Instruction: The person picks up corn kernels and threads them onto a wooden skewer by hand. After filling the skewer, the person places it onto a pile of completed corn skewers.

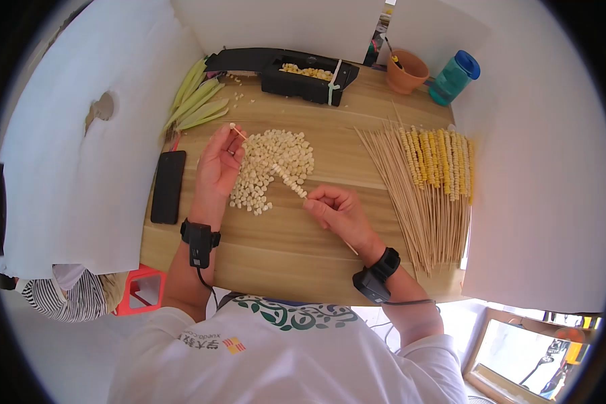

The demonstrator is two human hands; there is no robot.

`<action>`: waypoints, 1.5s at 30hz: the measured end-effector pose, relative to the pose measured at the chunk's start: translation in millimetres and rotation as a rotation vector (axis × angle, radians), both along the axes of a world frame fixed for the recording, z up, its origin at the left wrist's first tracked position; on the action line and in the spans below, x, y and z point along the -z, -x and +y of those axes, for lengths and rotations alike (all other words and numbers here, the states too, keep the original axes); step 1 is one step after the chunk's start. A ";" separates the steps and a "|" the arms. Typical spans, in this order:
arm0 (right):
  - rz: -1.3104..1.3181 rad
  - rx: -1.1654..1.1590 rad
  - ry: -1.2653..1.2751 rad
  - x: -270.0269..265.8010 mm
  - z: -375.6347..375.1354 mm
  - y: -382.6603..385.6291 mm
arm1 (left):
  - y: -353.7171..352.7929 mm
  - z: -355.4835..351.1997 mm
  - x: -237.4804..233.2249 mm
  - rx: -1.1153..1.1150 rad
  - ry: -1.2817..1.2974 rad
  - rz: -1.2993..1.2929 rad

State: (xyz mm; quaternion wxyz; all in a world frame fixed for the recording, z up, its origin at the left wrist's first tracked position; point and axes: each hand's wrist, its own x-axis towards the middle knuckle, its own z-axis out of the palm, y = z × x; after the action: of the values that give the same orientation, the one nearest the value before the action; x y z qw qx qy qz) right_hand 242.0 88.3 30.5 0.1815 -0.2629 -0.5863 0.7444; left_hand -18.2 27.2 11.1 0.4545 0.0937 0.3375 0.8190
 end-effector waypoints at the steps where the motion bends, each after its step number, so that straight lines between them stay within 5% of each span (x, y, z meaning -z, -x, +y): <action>1: 0.006 -0.001 -0.007 1.5 0.4 -0.2 | 0.2 0.2 0.5 -0.004 0.001 -0.006; 45: 0.085 0.018 0.130 7.6 7.8 -5.2 | 2.3 2.4 -4.2 -0.064 0.014 0.298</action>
State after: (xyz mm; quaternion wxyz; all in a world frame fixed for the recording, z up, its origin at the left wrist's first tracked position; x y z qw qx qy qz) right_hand 247.2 96.1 22.9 0.1952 -0.2474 -0.5263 0.7897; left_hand -20.5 29.5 15.4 0.3739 0.2002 0.4097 0.8076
